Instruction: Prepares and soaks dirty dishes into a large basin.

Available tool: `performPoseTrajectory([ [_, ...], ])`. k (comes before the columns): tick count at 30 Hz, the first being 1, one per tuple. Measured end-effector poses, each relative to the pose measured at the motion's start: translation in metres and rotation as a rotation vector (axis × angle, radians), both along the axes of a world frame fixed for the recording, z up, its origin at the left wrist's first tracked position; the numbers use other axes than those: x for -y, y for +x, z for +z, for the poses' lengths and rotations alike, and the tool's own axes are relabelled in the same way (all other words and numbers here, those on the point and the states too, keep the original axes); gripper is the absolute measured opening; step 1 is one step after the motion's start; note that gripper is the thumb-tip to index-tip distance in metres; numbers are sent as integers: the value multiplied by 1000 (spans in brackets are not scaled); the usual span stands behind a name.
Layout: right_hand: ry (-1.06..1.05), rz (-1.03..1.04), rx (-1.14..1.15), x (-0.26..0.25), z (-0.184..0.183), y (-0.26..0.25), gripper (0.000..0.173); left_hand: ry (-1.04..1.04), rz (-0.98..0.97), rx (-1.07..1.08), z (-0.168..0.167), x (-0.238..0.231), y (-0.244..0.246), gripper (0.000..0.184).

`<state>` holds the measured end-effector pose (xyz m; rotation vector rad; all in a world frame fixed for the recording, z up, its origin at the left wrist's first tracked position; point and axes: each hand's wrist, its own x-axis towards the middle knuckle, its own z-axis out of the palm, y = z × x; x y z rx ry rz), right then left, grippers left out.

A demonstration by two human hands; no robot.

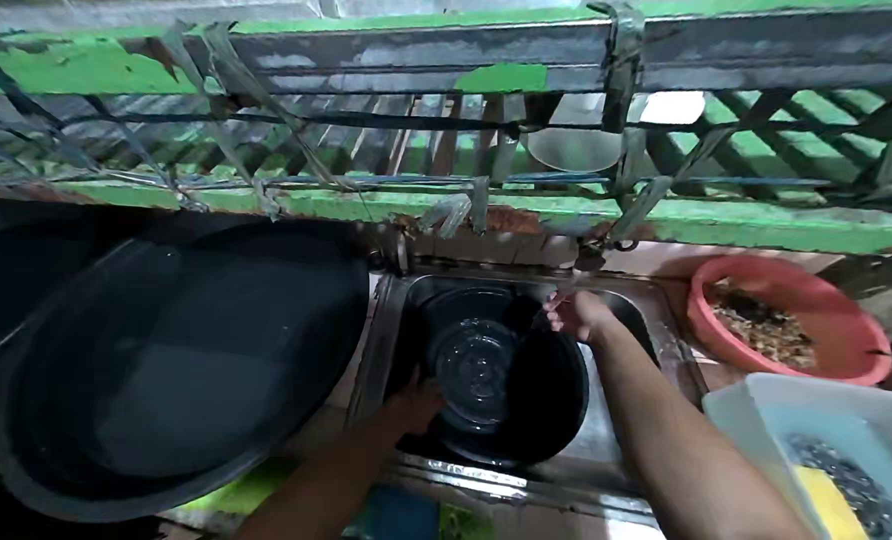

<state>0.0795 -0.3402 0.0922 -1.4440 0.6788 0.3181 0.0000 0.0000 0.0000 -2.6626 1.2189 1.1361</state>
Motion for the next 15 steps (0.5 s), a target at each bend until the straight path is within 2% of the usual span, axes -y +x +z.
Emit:
performPoseTrajectory([
  [2,25,38,44,-1,4,6,37,-165,163,0,25,17,11,64],
  [4,-40,43,84,-6,19,10,40,-355,443,-49,46,49,30,50],
  [7,-122,176,145,-16,57,2,36,-659,936,-386,76,110,62,47],
  [9,-102,285,190,-23,83,-12,38,-879,1145,-596,98,146,75,46],
  [11,-143,318,238,-25,99,-28,36,-1001,1203,-703,122,173,79,38],
  [13,-199,307,311,-21,110,-49,34,-1018,1160,-753,140,185,79,36],
  [15,-175,225,373,-10,105,-73,34,-1015,1093,-773,143,182,78,35],
])
